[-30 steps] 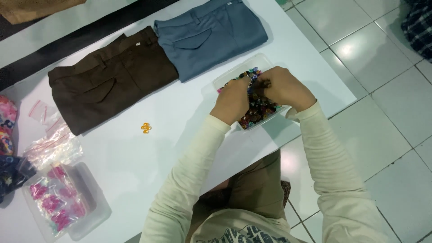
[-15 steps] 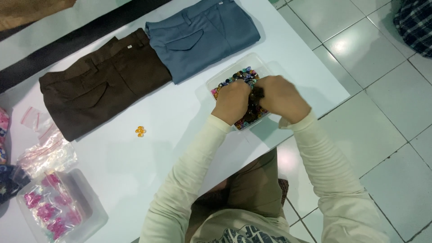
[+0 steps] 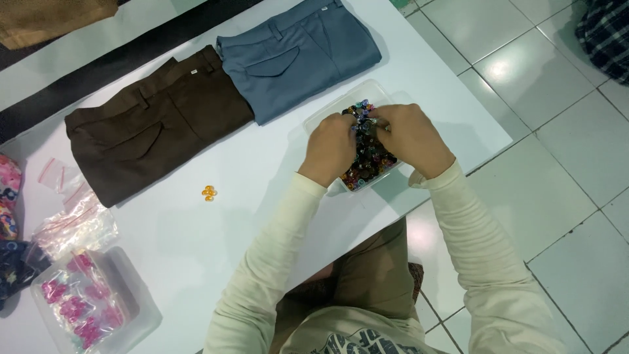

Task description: Sorting small decorative beads and placing them into small clear plastic bags for packaging.

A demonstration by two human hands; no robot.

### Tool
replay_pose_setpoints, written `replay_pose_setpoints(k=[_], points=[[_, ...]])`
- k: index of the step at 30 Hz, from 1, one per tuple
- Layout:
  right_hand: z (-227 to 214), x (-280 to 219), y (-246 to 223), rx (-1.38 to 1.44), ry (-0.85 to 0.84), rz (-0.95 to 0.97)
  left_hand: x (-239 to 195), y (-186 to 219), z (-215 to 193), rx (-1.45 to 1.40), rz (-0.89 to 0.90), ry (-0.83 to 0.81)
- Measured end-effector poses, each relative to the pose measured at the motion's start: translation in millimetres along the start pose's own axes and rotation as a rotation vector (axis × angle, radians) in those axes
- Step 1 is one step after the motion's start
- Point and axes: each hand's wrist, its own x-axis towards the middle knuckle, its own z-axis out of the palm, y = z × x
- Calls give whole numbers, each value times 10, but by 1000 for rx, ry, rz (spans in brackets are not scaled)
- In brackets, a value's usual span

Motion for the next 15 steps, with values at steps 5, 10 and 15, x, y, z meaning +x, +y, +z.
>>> replay_pose_setpoints(k=[5,10,15], points=[[120,-6,61,93,180,-133,-4,-19,27,-569,-228,-2],[200,11,-34,154,265,-228,75,-163,90,-803,-310,42],[174,-21,-143,240,199,-190,-7,-48,-30,-560,-277,104]])
